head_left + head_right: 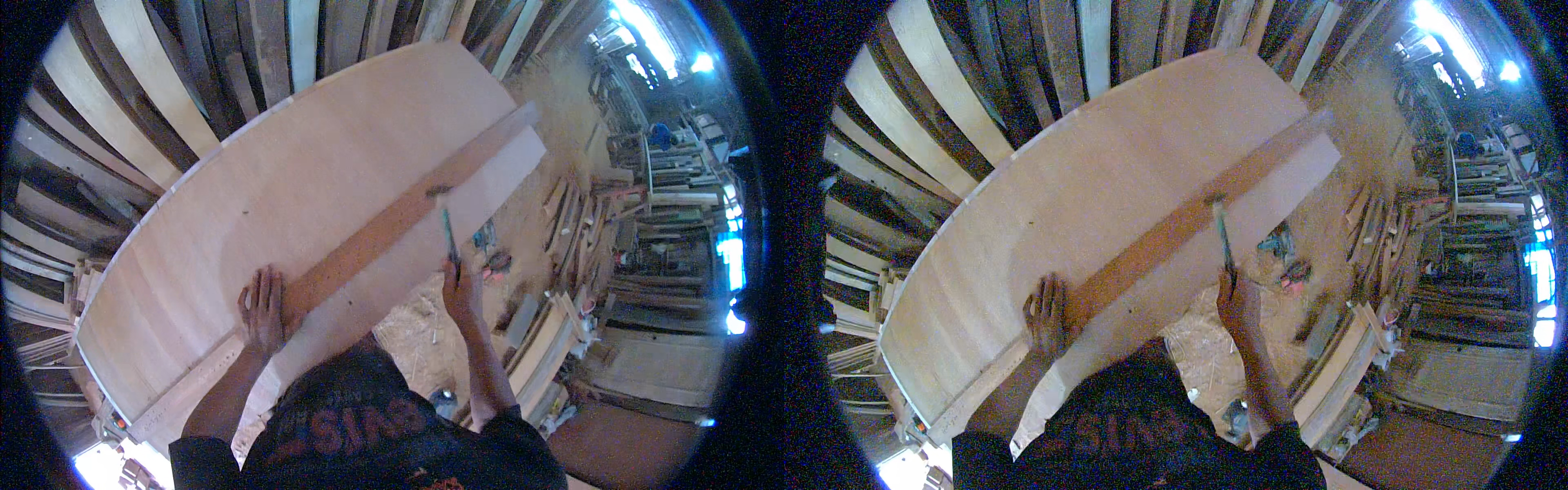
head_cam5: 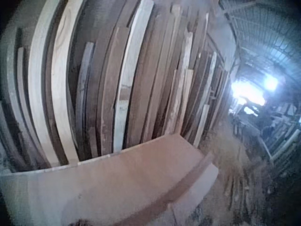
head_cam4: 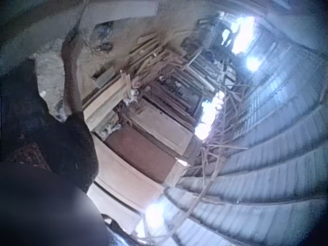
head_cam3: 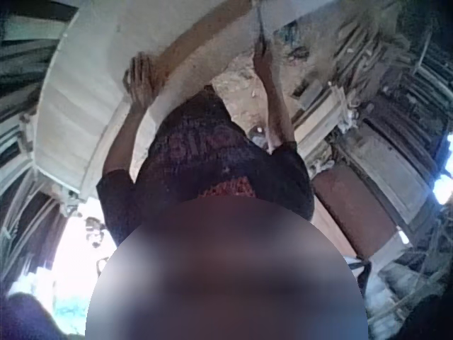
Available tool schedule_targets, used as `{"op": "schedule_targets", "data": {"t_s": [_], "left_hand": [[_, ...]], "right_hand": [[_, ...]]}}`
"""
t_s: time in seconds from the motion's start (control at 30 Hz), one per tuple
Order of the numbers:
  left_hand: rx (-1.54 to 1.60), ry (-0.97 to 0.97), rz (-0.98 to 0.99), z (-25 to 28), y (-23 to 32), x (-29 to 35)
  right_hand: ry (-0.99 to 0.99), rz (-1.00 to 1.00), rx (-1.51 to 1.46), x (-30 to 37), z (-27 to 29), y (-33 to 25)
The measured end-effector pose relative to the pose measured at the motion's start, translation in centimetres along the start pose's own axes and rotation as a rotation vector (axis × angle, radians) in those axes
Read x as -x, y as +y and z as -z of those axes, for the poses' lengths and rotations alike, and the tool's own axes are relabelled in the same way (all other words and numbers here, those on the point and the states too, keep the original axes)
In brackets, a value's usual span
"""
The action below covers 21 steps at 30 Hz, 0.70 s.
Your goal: The person measures a large plywood sheet with a tape measure and marks it with a pencil. They then use a hammer and a straight piece of wood to create a straight line along the marked area. Finally, they use a circular saw to cut the plywood along the marked line.
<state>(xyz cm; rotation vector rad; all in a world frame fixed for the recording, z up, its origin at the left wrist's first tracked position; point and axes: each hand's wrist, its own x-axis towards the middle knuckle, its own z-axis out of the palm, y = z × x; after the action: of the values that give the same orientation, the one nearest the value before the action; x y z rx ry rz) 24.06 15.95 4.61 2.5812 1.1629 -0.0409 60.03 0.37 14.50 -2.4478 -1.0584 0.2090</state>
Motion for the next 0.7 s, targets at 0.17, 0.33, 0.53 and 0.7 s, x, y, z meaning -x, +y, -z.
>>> {"op": "schedule_targets", "data": {"t_s": [0.17, 0.33, 0.53, 0.7], "left_hand": [[0.051, 0.093, -0.026, -0.1, -0.1, -0.4], [-0.015, 0.112, -0.034, -0.3, -0.1, -0.5], [0.001, 0.061, -0.022, -0.3, -0.2, -0.1], [0.058, 0.054, 0.002, -0.6, -0.3, -0.6]], "right_hand": [[0.315, 0.077, -0.153, -0.5, -1.5, -1.1], [-0.052, -0.062, 0.004, -0.6, -1.4, -0.2], [0.177, -0.002, -0.106, 0.9, -4.9, 2.0], [0.044, -0.172, -0.120, 3.6, -9.0, 5.3]]}}
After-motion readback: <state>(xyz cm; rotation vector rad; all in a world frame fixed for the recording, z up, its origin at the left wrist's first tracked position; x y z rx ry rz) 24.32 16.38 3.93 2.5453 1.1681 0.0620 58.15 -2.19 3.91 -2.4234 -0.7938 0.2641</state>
